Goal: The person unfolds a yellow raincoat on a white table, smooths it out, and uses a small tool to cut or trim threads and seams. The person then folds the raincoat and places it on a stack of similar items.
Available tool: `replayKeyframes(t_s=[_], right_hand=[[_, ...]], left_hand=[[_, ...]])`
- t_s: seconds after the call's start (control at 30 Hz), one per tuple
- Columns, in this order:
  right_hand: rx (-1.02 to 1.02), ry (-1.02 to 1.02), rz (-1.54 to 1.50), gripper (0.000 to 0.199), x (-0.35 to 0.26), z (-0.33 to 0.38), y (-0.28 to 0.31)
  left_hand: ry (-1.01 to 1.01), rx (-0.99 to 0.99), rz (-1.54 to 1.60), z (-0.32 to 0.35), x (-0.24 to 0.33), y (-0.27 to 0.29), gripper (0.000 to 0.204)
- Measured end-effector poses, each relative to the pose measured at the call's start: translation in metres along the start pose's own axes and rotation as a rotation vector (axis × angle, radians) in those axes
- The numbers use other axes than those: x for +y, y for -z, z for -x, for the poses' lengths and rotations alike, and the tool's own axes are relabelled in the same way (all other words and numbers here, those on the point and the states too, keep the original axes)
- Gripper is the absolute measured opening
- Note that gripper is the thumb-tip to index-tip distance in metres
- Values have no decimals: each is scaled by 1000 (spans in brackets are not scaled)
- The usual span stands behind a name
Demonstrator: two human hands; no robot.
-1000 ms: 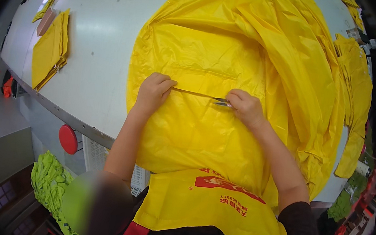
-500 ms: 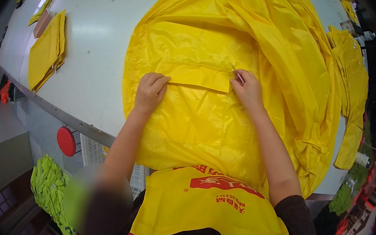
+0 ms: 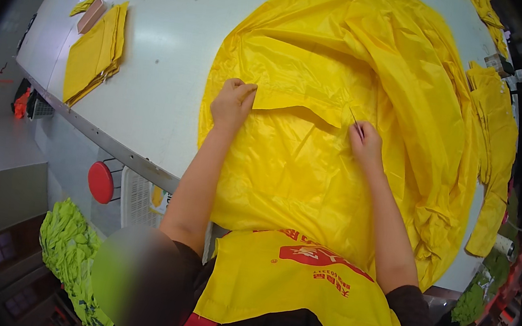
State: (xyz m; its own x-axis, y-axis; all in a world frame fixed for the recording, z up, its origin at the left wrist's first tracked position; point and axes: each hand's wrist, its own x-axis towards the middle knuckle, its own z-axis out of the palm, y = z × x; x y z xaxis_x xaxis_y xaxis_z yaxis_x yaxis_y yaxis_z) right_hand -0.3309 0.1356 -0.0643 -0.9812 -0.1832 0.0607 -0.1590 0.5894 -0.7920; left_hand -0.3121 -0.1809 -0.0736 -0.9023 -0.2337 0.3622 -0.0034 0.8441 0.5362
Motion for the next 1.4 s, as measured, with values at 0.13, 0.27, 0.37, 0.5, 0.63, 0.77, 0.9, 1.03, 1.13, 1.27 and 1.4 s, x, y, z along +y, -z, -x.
replayKeyframes(t_s=[0.13, 0.27, 0.37, 0.5, 0.63, 0.77, 0.9, 1.03, 1.13, 1.27, 1.4], right_hand=[[111, 36, 20, 10, -10, 71, 37], [366, -12, -2, 12, -9, 128, 110], [533, -272, 223, 25, 15, 156, 180], [640, -427, 349, 37, 89, 183, 240], [494, -239, 211, 37, 134, 191, 241], [392, -356, 481, 28, 106, 185, 240], [304, -330, 206, 24, 55, 185, 248], [-56, -280, -187, 21, -49, 194, 226], [-270, -171, -287, 18, -107, 198, 190], [-21, -278, -605, 17, -134, 198, 145], [70, -232, -695, 21, -135, 217, 123]], left_hand=[[31, 4, -62, -2, 4, -4, 11], [85, 35, -141, 0, 4, -20, 11], [156, 18, -193, -3, 6, -25, 14], [240, 177, 84, -17, -39, -45, 30], [392, 64, 625, 4, 24, -2, 35], [280, -167, 785, 61, 90, 20, 31], [-41, -414, 789, 115, 156, 24, 13], [-290, -529, 802, 137, 236, 66, 28], [-523, -474, 808, 142, 265, 69, 28], [79, -1122, 1210, 145, 240, 75, 17], [346, -930, 1467, 145, 198, 90, 10]])
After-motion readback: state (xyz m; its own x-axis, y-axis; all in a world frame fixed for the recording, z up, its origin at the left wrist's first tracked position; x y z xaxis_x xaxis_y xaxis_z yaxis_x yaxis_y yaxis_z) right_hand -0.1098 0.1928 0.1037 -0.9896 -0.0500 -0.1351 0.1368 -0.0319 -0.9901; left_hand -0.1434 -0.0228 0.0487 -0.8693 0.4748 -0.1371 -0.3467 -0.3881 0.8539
